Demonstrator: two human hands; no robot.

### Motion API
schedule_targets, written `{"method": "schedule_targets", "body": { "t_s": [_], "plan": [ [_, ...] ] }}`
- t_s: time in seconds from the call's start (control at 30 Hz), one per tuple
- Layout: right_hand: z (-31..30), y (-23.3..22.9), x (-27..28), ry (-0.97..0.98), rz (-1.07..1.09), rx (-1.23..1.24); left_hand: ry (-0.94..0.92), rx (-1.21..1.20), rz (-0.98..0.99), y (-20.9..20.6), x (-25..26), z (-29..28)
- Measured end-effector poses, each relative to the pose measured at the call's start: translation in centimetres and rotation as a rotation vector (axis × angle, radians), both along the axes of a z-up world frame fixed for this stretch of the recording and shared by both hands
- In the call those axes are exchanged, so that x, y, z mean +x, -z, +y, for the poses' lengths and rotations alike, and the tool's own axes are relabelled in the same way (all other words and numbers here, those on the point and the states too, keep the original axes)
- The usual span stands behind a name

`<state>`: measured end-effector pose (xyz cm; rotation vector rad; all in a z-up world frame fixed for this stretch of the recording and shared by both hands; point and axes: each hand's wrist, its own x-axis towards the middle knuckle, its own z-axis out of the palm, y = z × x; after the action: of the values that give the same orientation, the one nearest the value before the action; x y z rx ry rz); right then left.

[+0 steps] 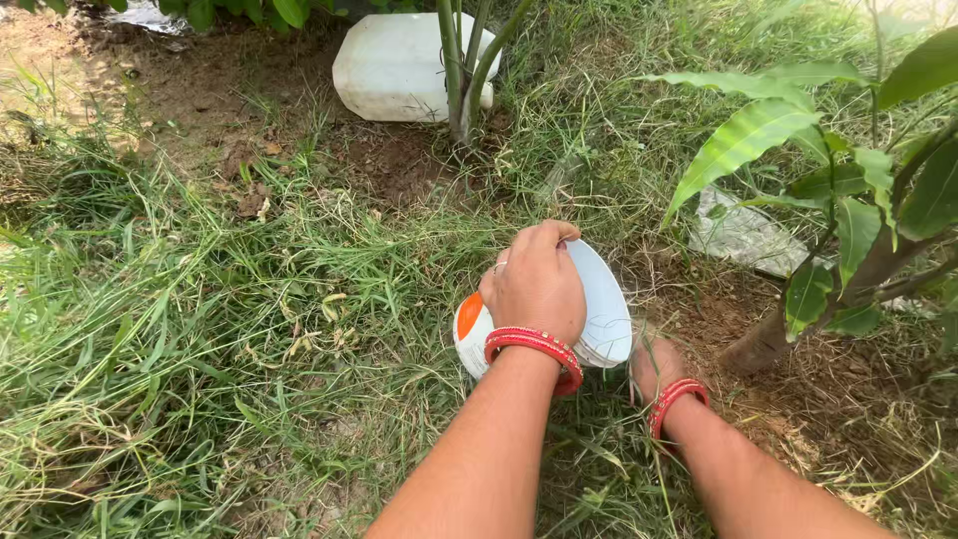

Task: The person pulls grass and weeds from the soil around a small tree by hand and places the collected grass into a small white bucket.

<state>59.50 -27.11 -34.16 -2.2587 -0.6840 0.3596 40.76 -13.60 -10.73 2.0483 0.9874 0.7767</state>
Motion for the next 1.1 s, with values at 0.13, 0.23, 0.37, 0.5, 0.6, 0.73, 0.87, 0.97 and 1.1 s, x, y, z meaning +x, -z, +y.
{"method": "schedule_targets", "body": {
  "t_s": [0.13,0.23,0.37,0.5,0.6,0.73,0.87,0.97,1.1],
  "plan": [
    [2.0,-0.7,1.4,0.42,0.649,0.606,0.005,0.027,-0.023,0.2,0.5,-0.5],
    [2.2,-3.0,0.2,0.515,0.803,0.683,0.017,0.046,-0.038,0.3,0.5,-1.0],
    [1.6,-7.3,-2.7,0.483,0.747,0.559,0.024,0.038,-0.003,0.1,0.0,-1.0],
    [-0.3,-8.1,-7.6,0.473,0.468,0.388,0.05,0.042,0.013,0.1,-1.0,-1.2],
    [-1.4,-9.1,-10.9,0.478,0.152,0.233,0.061,0.0,0.037,-0.3,-2.0,-1.0],
    [-1.1,-13.7,-12.9,0.454,-0.125,0.208,0.054,-0.071,0.058,0.0,-3.3,0.3],
    [-0.2,-18.2,-10.3,0.236,-0.254,0.157,-0.061,-0.108,-0.167,-0.3,-6.1,2.7],
    [0.1,-19.9,-7.1,-0.098,-0.609,-0.072,-0.159,-0.234,-0.205,-2.2,-8.4,4.0],
    [-0.4,-24.2,-8.9,0.02,0.325,-0.215,-0.204,-0.276,-0.218,-4.5,-11.3,5.9]
  ]
}}
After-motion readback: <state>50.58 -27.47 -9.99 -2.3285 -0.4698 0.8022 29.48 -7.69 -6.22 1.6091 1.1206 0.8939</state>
